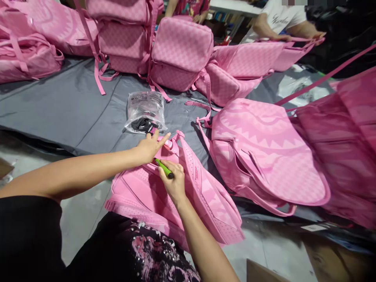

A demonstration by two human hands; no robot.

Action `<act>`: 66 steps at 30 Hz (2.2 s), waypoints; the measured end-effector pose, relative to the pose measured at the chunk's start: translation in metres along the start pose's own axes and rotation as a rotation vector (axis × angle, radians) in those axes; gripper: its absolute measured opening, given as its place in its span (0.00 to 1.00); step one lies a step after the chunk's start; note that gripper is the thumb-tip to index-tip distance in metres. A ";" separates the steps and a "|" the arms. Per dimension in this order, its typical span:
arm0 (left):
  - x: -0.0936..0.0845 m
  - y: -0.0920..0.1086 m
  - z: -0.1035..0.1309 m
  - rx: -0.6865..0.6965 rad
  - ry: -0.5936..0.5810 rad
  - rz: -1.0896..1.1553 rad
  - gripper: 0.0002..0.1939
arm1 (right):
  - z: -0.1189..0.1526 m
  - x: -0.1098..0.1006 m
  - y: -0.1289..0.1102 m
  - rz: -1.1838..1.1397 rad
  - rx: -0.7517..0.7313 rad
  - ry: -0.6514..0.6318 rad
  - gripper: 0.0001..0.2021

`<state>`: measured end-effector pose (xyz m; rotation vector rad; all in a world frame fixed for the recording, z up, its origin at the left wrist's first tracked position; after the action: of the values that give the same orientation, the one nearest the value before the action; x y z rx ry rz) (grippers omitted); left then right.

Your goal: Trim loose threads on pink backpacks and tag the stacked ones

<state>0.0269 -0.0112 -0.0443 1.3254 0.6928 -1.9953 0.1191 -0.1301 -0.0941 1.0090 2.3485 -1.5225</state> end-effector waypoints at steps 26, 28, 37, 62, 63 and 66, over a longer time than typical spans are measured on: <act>0.003 -0.013 -0.012 0.076 -0.018 0.047 0.50 | -0.017 0.003 0.000 -0.038 0.123 -0.225 0.12; 0.004 -0.013 -0.013 0.081 -0.019 0.048 0.49 | -0.019 0.005 -0.001 -0.048 0.121 -0.233 0.11; 0.006 -0.015 -0.020 0.081 -0.052 0.010 0.52 | -0.016 0.002 -0.001 0.032 0.130 -0.289 0.13; 0.007 -0.013 -0.022 0.116 -0.054 0.052 0.50 | -0.022 0.003 -0.003 0.046 0.156 -0.291 0.12; 0.006 -0.013 -0.022 0.113 -0.053 0.047 0.50 | -0.022 0.002 -0.003 0.055 0.160 -0.265 0.12; 0.004 -0.013 -0.021 0.089 -0.059 0.046 0.50 | -0.023 0.002 -0.003 -0.007 0.155 -0.273 0.13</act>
<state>0.0289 0.0115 -0.0543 1.3163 0.5470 -2.0409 0.1205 -0.1100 -0.0819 0.7655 2.0768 -1.7440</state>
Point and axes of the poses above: each hand's wrist, its own z-axis away from the middle knuckle, its own x-axis out of the palm, y = z × x, the point moved 4 cm from there along -z, towards the middle knuckle, and after that the axes turned 3 degrees about -x, right-handed, at the moved point
